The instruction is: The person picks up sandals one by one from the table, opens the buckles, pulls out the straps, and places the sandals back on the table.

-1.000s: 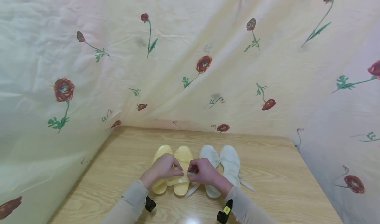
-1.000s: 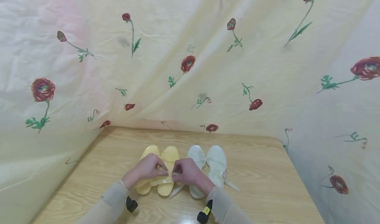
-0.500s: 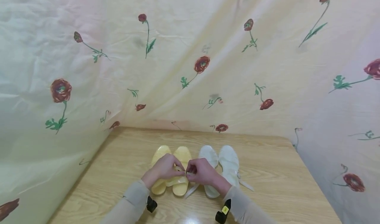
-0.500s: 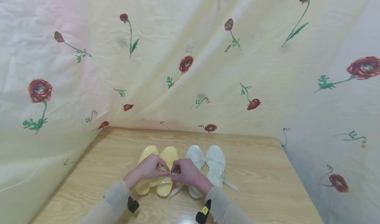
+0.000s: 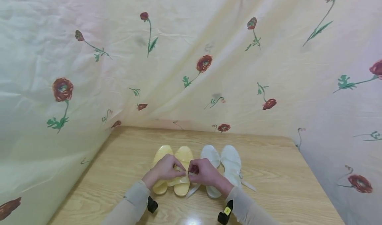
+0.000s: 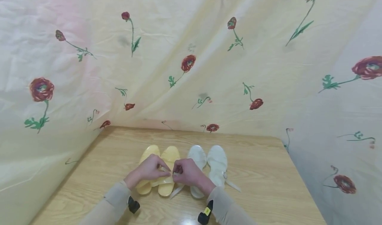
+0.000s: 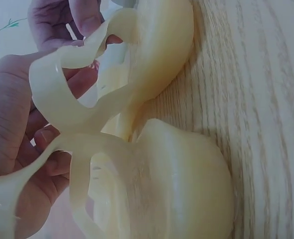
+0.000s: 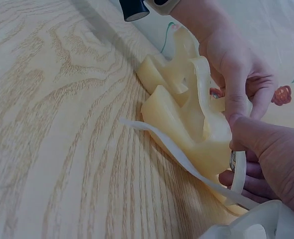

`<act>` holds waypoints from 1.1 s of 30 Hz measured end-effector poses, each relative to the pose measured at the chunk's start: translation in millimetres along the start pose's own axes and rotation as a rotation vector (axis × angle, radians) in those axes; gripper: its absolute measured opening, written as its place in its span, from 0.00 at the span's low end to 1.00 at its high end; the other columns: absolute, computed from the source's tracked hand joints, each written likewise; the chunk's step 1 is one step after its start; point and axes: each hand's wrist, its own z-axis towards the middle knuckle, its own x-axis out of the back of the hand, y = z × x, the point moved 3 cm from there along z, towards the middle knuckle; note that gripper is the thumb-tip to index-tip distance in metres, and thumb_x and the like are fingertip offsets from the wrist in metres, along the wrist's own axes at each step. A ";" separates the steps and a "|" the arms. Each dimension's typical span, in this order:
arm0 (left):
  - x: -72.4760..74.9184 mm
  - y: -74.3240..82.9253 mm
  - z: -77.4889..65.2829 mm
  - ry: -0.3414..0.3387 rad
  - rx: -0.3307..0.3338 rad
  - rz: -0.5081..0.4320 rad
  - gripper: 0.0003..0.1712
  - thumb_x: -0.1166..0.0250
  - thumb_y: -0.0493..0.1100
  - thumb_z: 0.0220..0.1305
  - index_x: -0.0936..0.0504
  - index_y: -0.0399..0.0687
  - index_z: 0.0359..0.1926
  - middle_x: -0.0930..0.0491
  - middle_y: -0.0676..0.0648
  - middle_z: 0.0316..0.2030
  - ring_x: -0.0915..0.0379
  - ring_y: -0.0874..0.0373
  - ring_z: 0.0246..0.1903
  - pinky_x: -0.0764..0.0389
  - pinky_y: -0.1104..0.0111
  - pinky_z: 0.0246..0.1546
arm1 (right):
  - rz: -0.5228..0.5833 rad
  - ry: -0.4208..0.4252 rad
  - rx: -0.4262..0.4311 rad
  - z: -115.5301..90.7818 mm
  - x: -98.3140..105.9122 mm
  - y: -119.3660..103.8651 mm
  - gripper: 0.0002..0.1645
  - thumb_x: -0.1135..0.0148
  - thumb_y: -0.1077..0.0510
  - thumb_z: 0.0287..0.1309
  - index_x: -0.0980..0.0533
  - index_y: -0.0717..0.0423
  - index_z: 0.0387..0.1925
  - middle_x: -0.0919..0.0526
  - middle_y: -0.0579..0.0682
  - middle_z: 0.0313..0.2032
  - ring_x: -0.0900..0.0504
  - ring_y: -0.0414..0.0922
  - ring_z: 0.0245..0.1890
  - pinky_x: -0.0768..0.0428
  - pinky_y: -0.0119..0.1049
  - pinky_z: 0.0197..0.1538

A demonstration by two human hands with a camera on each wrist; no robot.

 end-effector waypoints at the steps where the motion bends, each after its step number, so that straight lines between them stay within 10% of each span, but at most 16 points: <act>1: 0.1 -0.9 -0.5 0.001 0.004 -0.002 0.03 0.21 0.47 0.62 0.05 0.55 0.34 0.07 0.55 0.32 0.47 0.72 0.13 0.38 0.78 0.19 | 0.004 -0.001 0.003 0.1 -0.3 -0.6 0.06 0.26 0.62 0.54 0.17 0.51 0.30 0.16 0.41 0.27 0.23 0.28 0.28 0.18 0.25 0.36; 33: 10.5 1.4 -0.4 -0.009 0.011 0.029 0.05 0.19 0.45 0.57 0.08 0.55 0.29 0.10 0.58 0.30 0.36 0.72 0.17 0.26 0.76 0.25 | -0.027 0.015 -0.014 -2.7 -4.5 -1.2 0.08 0.29 0.64 0.52 0.19 0.49 0.31 0.18 0.40 0.26 0.24 0.31 0.26 0.20 0.25 0.34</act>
